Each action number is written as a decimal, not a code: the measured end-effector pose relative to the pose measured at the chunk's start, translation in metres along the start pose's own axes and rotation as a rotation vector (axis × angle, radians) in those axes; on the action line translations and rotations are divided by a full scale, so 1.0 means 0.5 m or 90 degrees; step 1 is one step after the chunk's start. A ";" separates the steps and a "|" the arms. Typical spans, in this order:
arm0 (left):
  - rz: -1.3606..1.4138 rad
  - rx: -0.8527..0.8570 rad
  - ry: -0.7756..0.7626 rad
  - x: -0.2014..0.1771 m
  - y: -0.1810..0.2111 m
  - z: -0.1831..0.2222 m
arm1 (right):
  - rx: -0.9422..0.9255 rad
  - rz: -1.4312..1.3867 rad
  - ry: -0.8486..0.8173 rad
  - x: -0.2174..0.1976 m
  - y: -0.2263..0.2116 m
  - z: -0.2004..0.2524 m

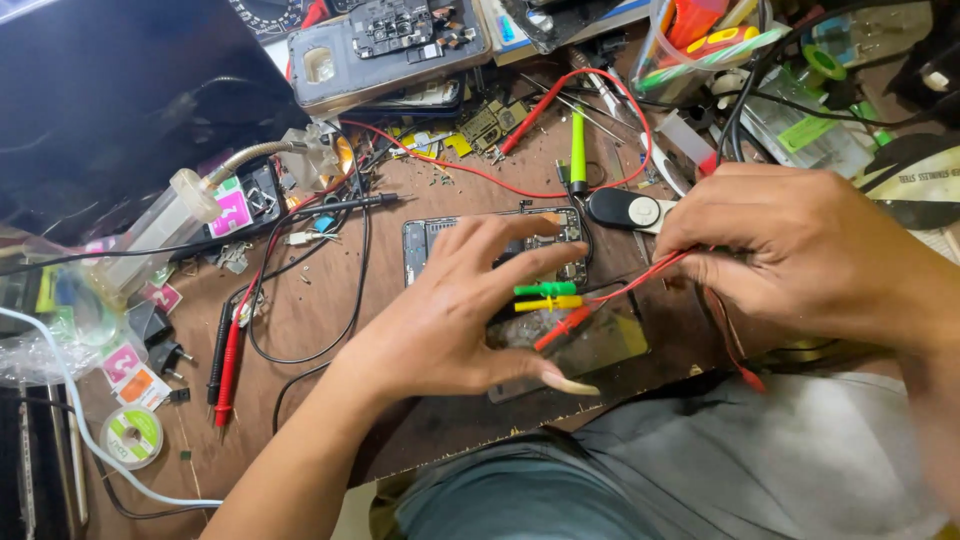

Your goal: Testing electronic components on a disassembled smartphone motherboard using a multimeter to diagnose faults.

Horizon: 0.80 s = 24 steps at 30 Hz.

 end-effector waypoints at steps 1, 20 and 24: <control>0.046 0.016 0.006 0.005 0.018 -0.005 | -0.017 -0.017 -0.029 0.003 -0.001 -0.003; 0.674 -0.392 -0.117 0.248 0.115 -0.153 | -0.043 -0.079 0.201 -0.042 -0.006 0.032; 0.847 -0.381 -0.020 0.213 0.077 -0.117 | -0.018 -0.097 0.202 -0.055 0.033 0.062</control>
Point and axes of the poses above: each hand's wrist, its own z-axis away from the middle knuckle, its own x-axis out of the palm, y = z × x, the point moved 5 cm from there along -z, towards the middle knuckle, and after that the axes turned 3 degrees about -x, right-handed, at the moved point
